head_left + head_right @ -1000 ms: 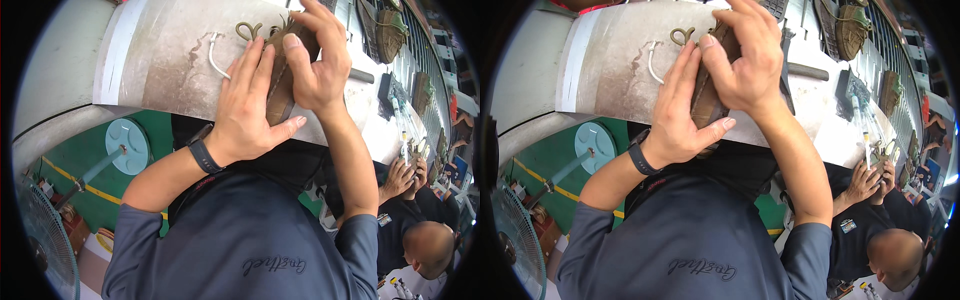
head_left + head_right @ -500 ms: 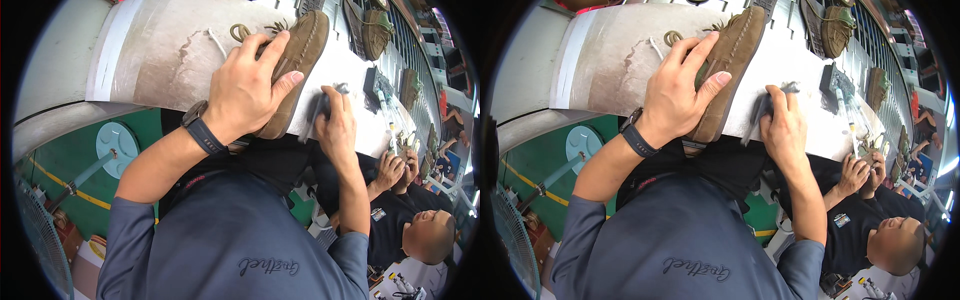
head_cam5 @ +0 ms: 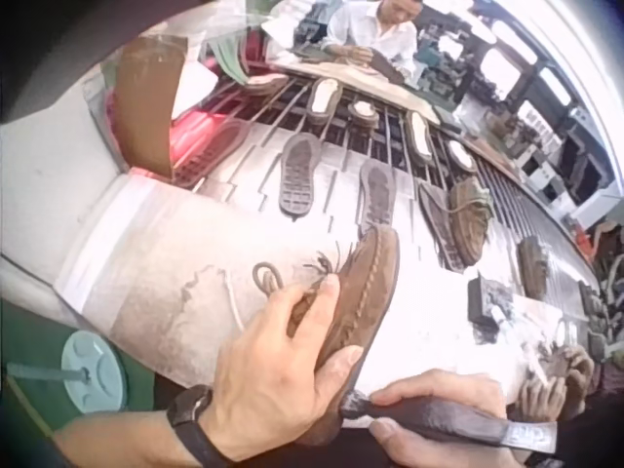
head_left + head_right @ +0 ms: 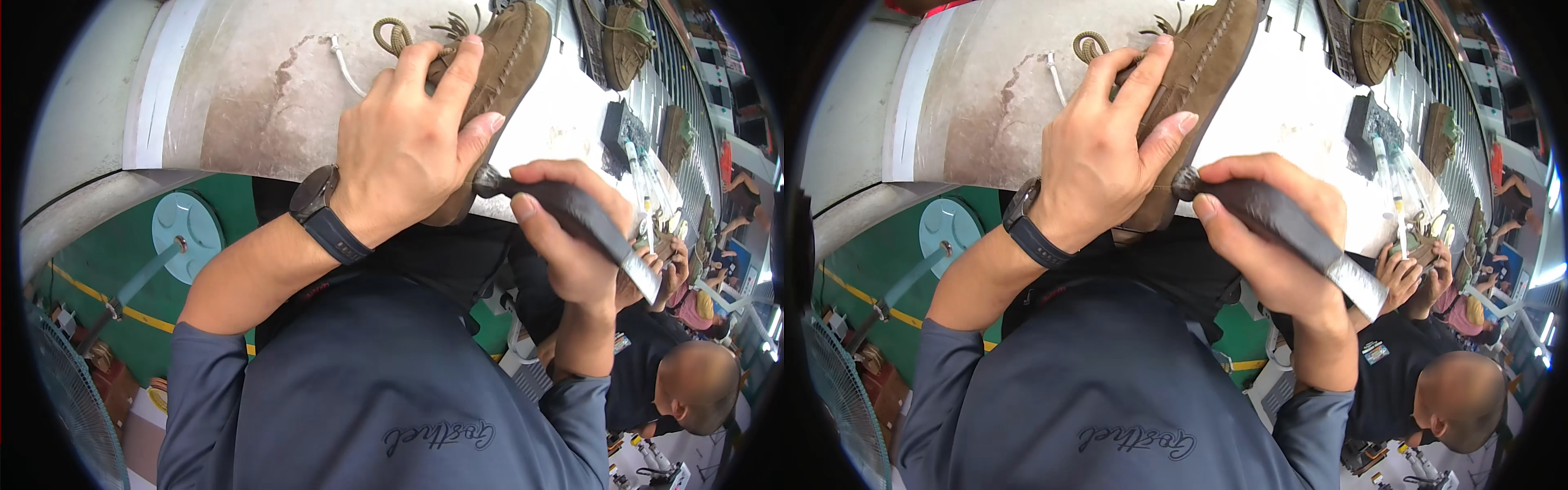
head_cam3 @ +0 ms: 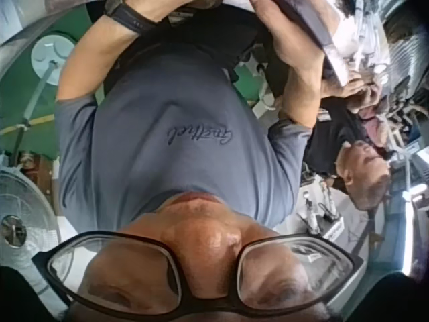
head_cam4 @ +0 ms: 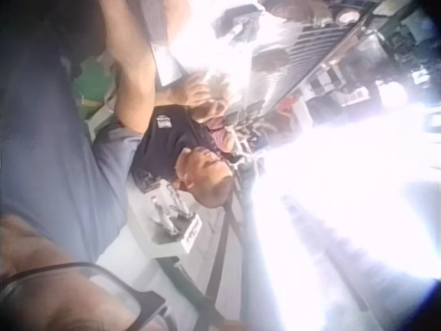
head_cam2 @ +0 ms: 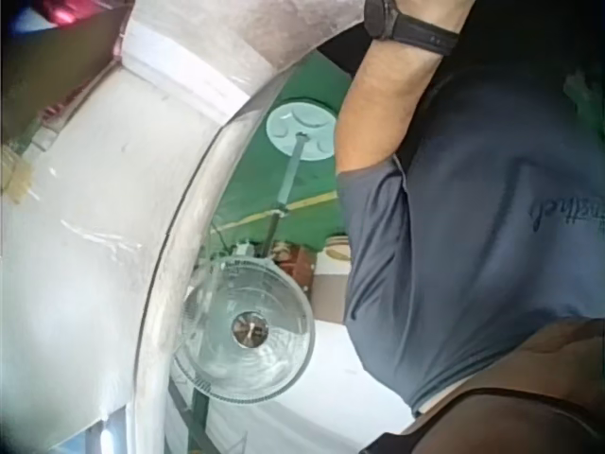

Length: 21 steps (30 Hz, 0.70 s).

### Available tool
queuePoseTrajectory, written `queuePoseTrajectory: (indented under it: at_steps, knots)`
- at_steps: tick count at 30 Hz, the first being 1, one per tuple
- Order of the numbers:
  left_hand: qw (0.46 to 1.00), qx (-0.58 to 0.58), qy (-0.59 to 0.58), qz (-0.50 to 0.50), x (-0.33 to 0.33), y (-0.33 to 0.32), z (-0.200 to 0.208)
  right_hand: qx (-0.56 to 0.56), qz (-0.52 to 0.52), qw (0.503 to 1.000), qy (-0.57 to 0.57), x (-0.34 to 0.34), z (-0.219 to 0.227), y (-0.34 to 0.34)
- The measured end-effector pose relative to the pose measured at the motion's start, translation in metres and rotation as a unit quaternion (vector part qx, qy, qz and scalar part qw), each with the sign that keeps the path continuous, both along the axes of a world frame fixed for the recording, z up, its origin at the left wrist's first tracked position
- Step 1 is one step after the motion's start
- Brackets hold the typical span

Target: The person attaches a sole to a shoe upper by hand, presses the edges together, and taps around the seam with a hammer before placing the shoe onto the conveyor belt and taking another shoe.

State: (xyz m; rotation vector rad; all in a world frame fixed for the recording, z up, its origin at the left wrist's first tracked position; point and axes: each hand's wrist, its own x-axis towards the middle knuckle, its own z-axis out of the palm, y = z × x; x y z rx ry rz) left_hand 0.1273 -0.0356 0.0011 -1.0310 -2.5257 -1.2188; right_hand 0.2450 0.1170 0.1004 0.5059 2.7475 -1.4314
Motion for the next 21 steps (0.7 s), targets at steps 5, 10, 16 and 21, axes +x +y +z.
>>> queuePoseTrajectory:
  at_steps: [5, 10, 16, 21]
  knots:
    - [1.000, 0.020, -0.016, -0.001, -0.006, -0.004, -0.011, -0.023, -0.055, 0.998, 0.022, 0.021, -0.017, -0.015]
    - [0.999, 0.047, 0.009, 0.004, -0.005, -0.001, -0.008, 0.165, 0.081, 0.971, 0.153, 0.045, -0.027, -0.035]
    - [1.000, 0.015, -0.013, 0.008, -0.004, 0.001, -0.003, 0.140, 0.071, 0.976, 0.151, 0.033, -0.022, -0.035]
    - [0.993, -0.090, -0.040, -0.065, -0.034, -0.010, 0.014, -0.182, -0.126, 0.975, 0.000, 0.029, -0.018, -0.008]
